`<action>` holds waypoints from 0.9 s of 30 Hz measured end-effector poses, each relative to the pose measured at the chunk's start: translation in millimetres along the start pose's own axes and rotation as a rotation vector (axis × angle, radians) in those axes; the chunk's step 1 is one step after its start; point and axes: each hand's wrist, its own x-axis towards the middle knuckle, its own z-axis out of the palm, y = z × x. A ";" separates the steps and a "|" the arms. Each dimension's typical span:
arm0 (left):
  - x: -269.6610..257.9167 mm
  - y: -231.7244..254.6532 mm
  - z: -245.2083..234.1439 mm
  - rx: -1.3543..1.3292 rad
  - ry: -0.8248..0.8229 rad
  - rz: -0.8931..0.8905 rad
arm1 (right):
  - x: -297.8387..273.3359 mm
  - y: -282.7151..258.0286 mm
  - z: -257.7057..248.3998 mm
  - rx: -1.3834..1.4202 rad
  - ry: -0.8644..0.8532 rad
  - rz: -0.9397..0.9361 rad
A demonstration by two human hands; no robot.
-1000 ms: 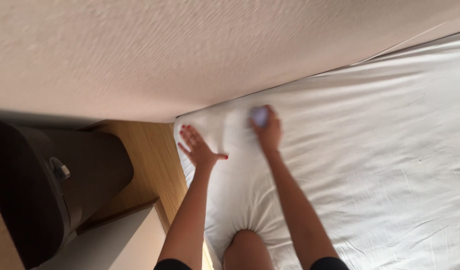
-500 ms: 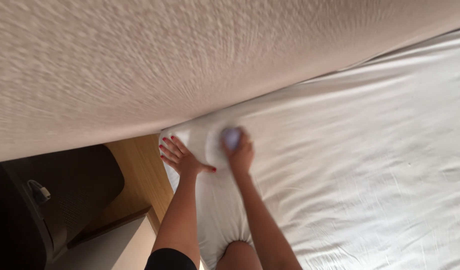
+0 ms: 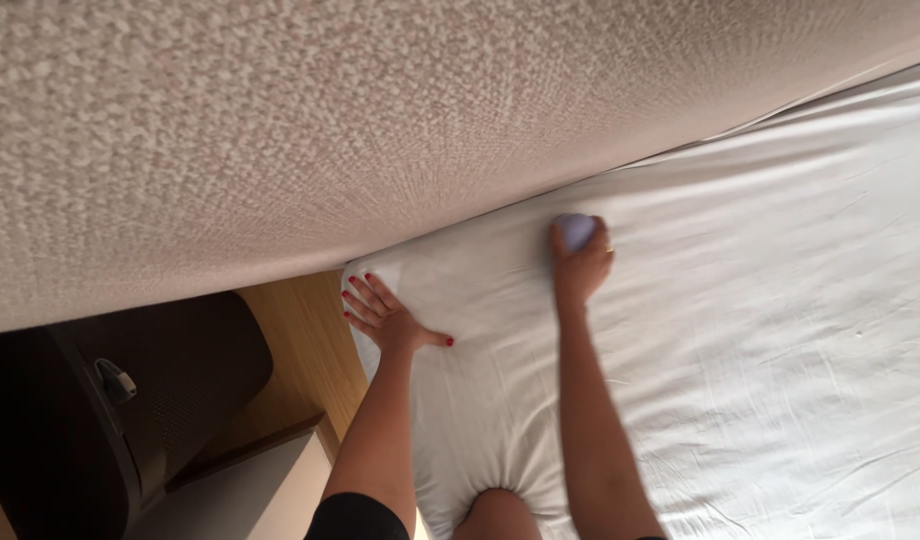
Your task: The person uses a handheld fabric shaver to smooth a white fitted sheet on a mattress. They move the device in overlapping passes along the edges and across the surface, holding the sheet taut with the other hand. The person remains standing throughout the clip.
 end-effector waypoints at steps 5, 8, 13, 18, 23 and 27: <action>-1.3 -0.6 0.0 -0.017 0.042 0.023 | -90.7 -70.8 12.9 0.124 -0.077 -0.005; 19.2 -9.8 29.4 0.024 0.097 0.016 | -134.5 -97.7 11.9 0.202 -0.254 -0.024; -1.0 -3.5 4.2 0.019 0.063 0.033 | -110.3 -64.6 15.2 0.229 -0.452 -0.246; -4.5 -1.5 -2.4 -0.025 0.043 0.045 | -37.6 -10.1 -6.0 -0.045 -0.029 -0.423; -6.9 0.7 -5.9 -0.033 0.036 0.030 | -62.9 -15.9 16.9 -0.022 0.127 -0.210; -1.7 -2.6 -0.1 0.006 0.059 0.023 | -99.6 -64.6 11.8 0.272 -0.171 -0.079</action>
